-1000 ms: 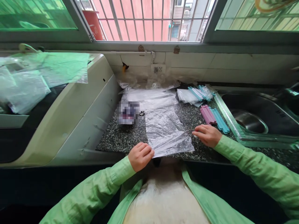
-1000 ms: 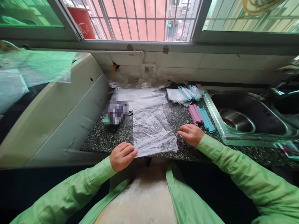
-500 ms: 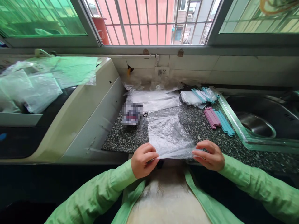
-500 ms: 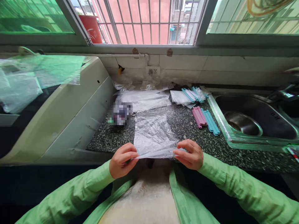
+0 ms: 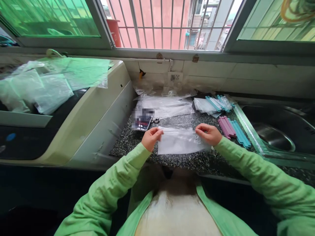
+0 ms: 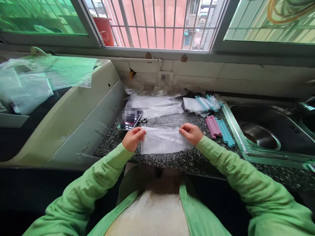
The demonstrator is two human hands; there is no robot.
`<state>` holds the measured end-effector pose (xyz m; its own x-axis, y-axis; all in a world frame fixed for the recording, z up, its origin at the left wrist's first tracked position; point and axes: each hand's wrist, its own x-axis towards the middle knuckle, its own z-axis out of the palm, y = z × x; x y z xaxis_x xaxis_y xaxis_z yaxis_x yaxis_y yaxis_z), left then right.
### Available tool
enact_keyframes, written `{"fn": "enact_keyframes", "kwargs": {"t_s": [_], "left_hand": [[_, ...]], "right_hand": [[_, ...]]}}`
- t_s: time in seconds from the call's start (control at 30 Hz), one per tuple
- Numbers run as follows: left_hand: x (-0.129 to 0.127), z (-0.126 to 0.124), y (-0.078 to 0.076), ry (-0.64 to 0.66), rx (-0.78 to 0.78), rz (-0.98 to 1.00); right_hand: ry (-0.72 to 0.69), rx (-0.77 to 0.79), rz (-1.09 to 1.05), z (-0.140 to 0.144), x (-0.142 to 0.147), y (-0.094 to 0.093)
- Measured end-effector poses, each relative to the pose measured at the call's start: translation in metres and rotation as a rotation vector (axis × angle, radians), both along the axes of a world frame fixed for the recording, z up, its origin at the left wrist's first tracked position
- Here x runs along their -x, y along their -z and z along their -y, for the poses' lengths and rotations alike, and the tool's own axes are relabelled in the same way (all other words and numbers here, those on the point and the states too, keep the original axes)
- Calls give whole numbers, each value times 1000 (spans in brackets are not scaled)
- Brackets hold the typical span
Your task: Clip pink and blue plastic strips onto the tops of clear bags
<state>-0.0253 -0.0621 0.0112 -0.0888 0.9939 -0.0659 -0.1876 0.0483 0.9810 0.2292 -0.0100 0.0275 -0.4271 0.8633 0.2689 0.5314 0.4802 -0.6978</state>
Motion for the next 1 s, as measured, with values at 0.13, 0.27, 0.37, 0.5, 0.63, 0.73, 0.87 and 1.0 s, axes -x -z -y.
{"fn": "enact_keyframes", "kwargs": {"t_s": [0.13, 0.27, 0.37, 0.5, 0.63, 0.73, 0.87, 1.0], "left_hand": [[0, -10, 2, -16, 160, 198], [4, 1, 15, -32, 153, 78], [8, 13, 30, -3, 12, -143], [9, 24, 42, 27, -153, -510], [11, 24, 48, 5, -279, -826], [13, 24, 48, -23, -411, -1005], [18, 31, 40, -131, -660, -1271], [20, 42, 31, -119, -952, -1477]], "right_hand": [[109, 114, 35, -36, 12, 14], [148, 82, 135, -59, 18, 24], [150, 44, 209, -68, 20, 30], [158, -2, 243, -72, 23, 38], [167, -56, 265, -76, 27, 46], [184, -76, 270, -80, 26, 47], [200, -182, 236, -71, 9, 34], [147, -437, 236, -30, -21, 23]]}}
